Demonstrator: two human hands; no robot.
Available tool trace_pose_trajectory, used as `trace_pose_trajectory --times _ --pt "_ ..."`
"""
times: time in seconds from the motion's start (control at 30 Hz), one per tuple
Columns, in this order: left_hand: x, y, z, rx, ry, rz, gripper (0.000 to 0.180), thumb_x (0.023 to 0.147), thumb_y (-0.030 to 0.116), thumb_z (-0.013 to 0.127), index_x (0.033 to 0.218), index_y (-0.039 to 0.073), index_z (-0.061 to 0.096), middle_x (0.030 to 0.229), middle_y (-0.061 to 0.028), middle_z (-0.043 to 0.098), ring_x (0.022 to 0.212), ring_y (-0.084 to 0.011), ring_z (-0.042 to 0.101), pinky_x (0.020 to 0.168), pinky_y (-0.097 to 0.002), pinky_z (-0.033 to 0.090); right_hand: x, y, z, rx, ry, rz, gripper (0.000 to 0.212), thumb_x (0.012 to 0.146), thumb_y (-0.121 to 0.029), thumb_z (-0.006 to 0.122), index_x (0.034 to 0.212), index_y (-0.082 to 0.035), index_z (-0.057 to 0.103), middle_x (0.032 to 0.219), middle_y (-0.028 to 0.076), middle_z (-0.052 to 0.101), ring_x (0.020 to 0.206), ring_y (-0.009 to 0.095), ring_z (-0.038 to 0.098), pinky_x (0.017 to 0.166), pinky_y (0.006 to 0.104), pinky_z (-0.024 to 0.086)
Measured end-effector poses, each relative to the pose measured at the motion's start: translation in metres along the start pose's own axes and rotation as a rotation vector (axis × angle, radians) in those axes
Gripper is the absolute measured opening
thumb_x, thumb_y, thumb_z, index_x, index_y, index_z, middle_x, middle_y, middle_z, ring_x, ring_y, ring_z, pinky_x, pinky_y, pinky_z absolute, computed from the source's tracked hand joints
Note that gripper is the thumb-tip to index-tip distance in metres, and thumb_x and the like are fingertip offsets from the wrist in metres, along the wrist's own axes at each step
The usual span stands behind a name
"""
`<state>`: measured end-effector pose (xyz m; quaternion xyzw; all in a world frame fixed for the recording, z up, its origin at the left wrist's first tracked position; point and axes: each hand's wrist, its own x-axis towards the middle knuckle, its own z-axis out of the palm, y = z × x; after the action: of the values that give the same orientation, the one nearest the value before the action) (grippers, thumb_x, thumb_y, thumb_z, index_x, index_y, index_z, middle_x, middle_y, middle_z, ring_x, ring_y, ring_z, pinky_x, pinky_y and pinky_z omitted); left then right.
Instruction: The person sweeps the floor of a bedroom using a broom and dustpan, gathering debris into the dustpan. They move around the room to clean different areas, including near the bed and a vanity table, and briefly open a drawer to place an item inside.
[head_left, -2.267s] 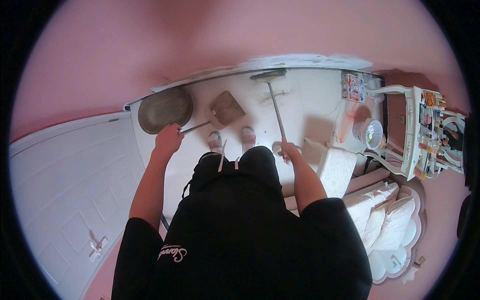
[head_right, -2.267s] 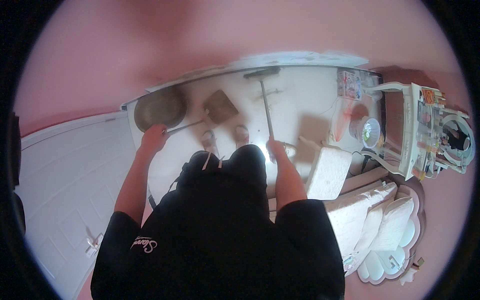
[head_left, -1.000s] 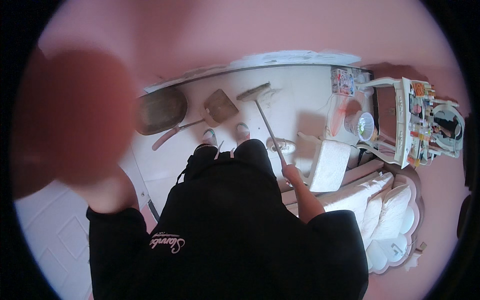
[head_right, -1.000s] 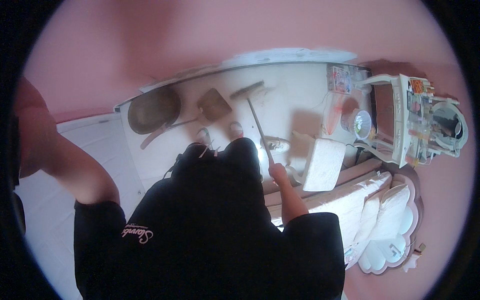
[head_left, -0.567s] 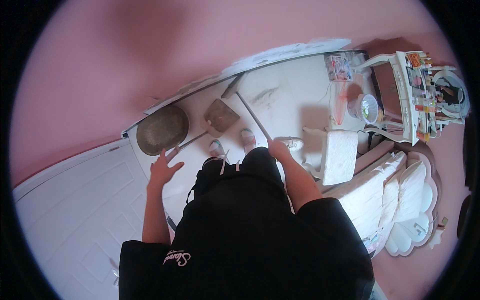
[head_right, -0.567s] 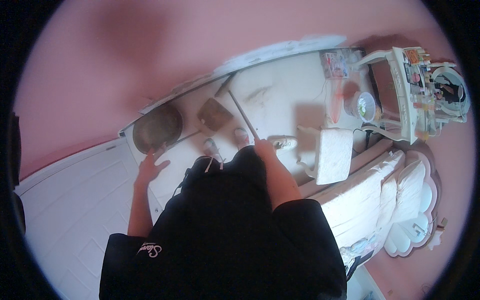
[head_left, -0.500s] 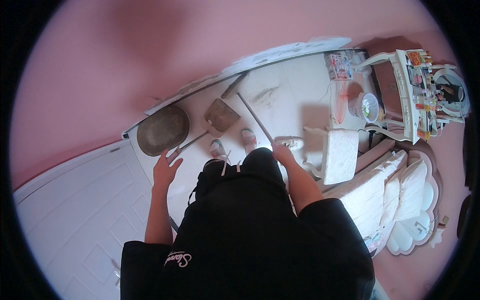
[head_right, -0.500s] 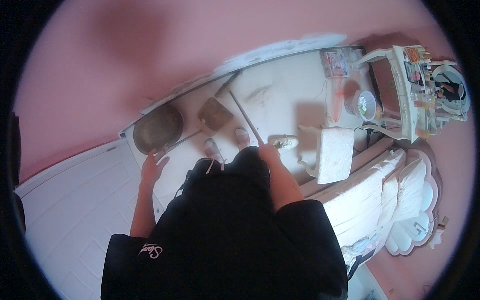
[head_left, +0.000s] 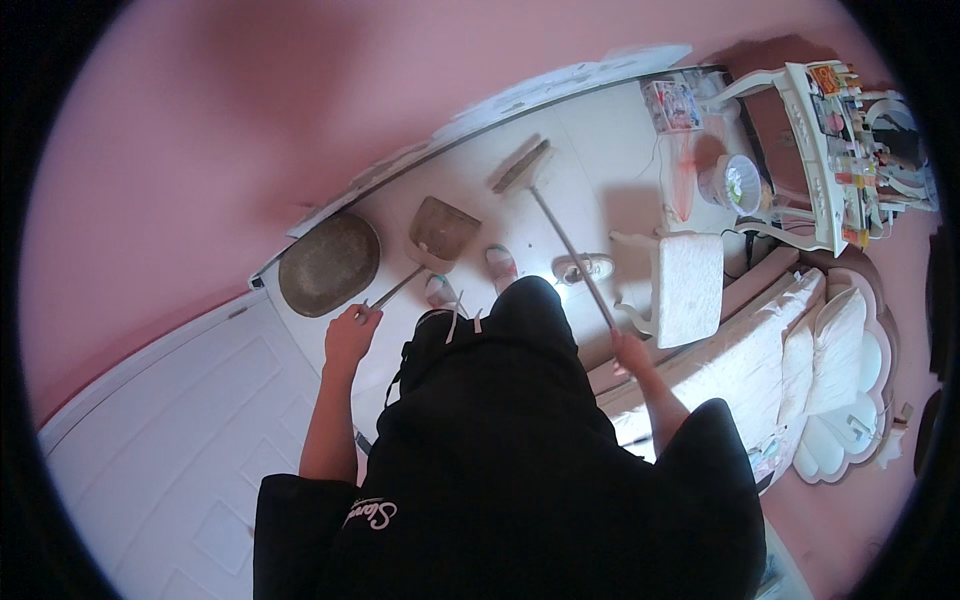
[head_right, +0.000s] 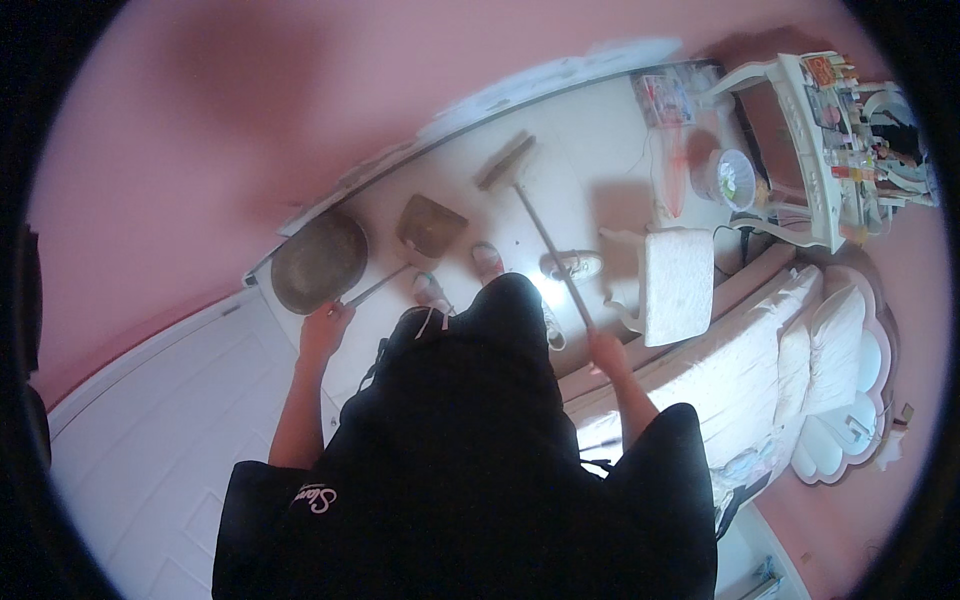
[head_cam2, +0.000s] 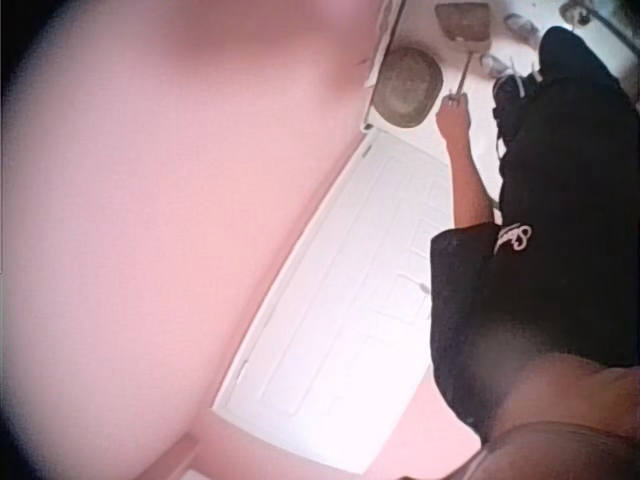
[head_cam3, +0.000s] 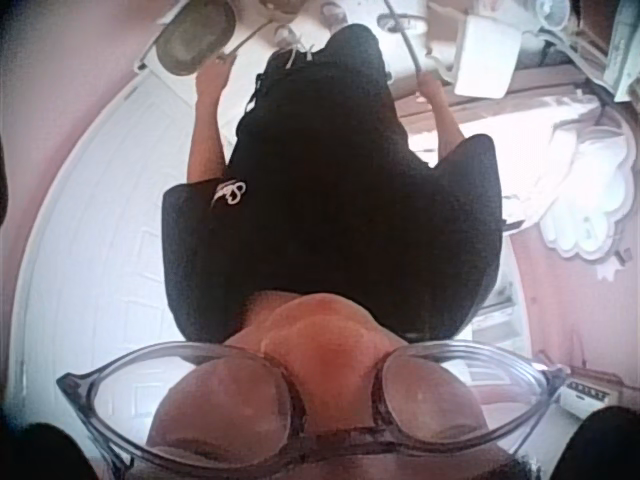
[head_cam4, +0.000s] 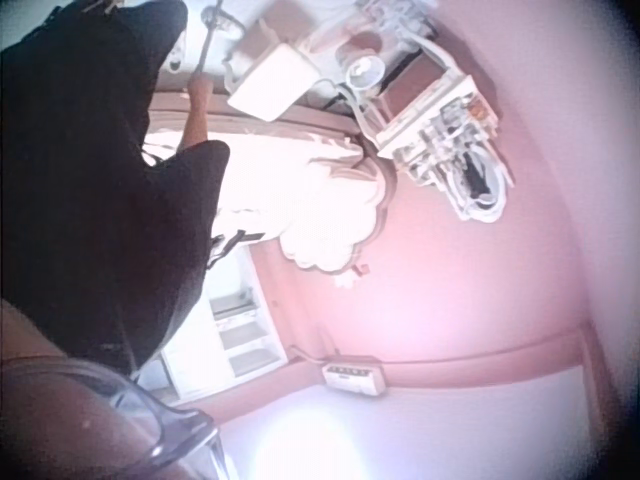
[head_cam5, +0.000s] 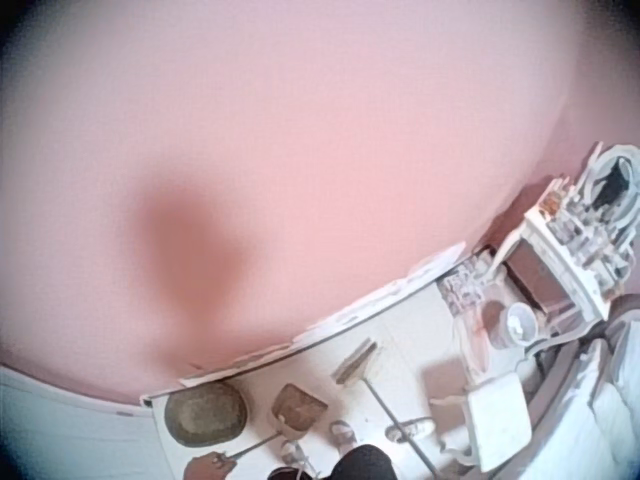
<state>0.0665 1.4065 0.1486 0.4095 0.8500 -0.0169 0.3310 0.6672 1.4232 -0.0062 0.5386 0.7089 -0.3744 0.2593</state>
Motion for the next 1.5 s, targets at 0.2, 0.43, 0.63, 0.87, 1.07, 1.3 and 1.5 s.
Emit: trace_pose_trajectory --times 0.2,0.43,0.63,0.87,1.07,1.3,1.5 --pt "0.004 0.005 -0.009 0.039 0.002 0.046 0.041 0.08 0.047 0.067 0.104 0.013 0.069 0.087 -0.0155 0.07 0.084 -0.0356 0.067 0.074 -0.0433 0.052 0.068 0.025 -0.117 -0.201 0.182 0.163 0.031 0.097 -0.024 0.042 0.11 0.002 0.054 0.089 0.028 0.065 0.088 0.041 0.067 0.077 0.0493 0.054" --pt "0.02 0.016 -0.004 0.164 -0.001 0.118 0.044 0.079 0.048 0.069 0.108 0.014 0.069 0.09 -0.0148 0.07 0.085 -0.0351 0.067 0.074 -0.0436 0.052 0.156 0.003 -0.201 -0.152 0.135 0.147 0.027 0.09 -0.018 0.053 0.104 0.004 0.057 0.095 0.029 0.066 0.09 0.041 0.067 0.078 0.0492 0.054" --pt "0.033 0.01 -0.009 0.126 0.014 0.213 0.041 0.082 0.048 0.067 0.103 0.013 0.069 0.089 -0.0137 0.07 0.085 -0.0359 0.066 0.073 -0.0451 0.052 0.187 -0.027 -0.126 -0.371 0.196 -0.112 0.028 0.089 -0.022 0.057 0.104 0.001 0.061 0.105 0.03 0.063 0.098 0.037 0.065 0.083 0.0492 0.051" --pt "0.041 -0.008 -0.016 0.138 -0.009 0.268 0.036 0.083 0.044 0.065 0.097 0.01 0.069 0.086 -0.0153 0.07 0.084 -0.0367 0.066 0.074 -0.0465 0.052 0.093 -0.178 -0.044 0.324 0.11 0.144 0.034 0.092 -0.025 0.049 0.113 0.002 0.054 0.096 0.029 0.065 0.092 0.043 0.064 0.082 0.0503 0.05" --pt "0.035 -0.015 -0.025 0.109 -0.025 0.302 0.036 0.084 0.04 0.063 0.095 0.007 0.069 0.089 -0.017 0.069 0.087 -0.0366 0.066 0.076 -0.0471 0.052 0.033 -0.263 -0.025 0.567 -0.074 0.074 0.041 0.095 -0.025 0.048 0.129 -0.003 0.049 0.062 0.008 0.054 0.047 0.018 0.055 0.041 0.0352 0.043" --pt "0.031 -0.034 -0.03 0.113 -0.062 0.265 0.035 0.084 0.04 0.064 0.095 0.007 0.07 0.094 -0.0182 0.069 0.092 -0.0356 0.066 0.078 -0.0463 0.052 -0.051 -0.309 -0.055 0.776 -0.2 0.167 0.048 0.096 -0.032 0.053 0.142 -0.019 0.047 0.062 0.0 0.048 0.042 0.009 0.044 0.037 0.0294 0.04" --pt "0.027 -0.089 -0.049 0.082 -0.004 0.267 0.034 0.084 0.04 0.064 0.094 0.008 0.07 0.093 -0.0178 0.069 0.089 -0.0353 0.067 0.078 -0.046 0.053 -0.053 -0.318 -0.075 0.407 0.144 0.057 0.036 0.095 -0.025 0.047 0.124 -0.005 0.057 0.077 0.016 0.065 0.06 0.026 0.064 0.055 0.0382 0.052"
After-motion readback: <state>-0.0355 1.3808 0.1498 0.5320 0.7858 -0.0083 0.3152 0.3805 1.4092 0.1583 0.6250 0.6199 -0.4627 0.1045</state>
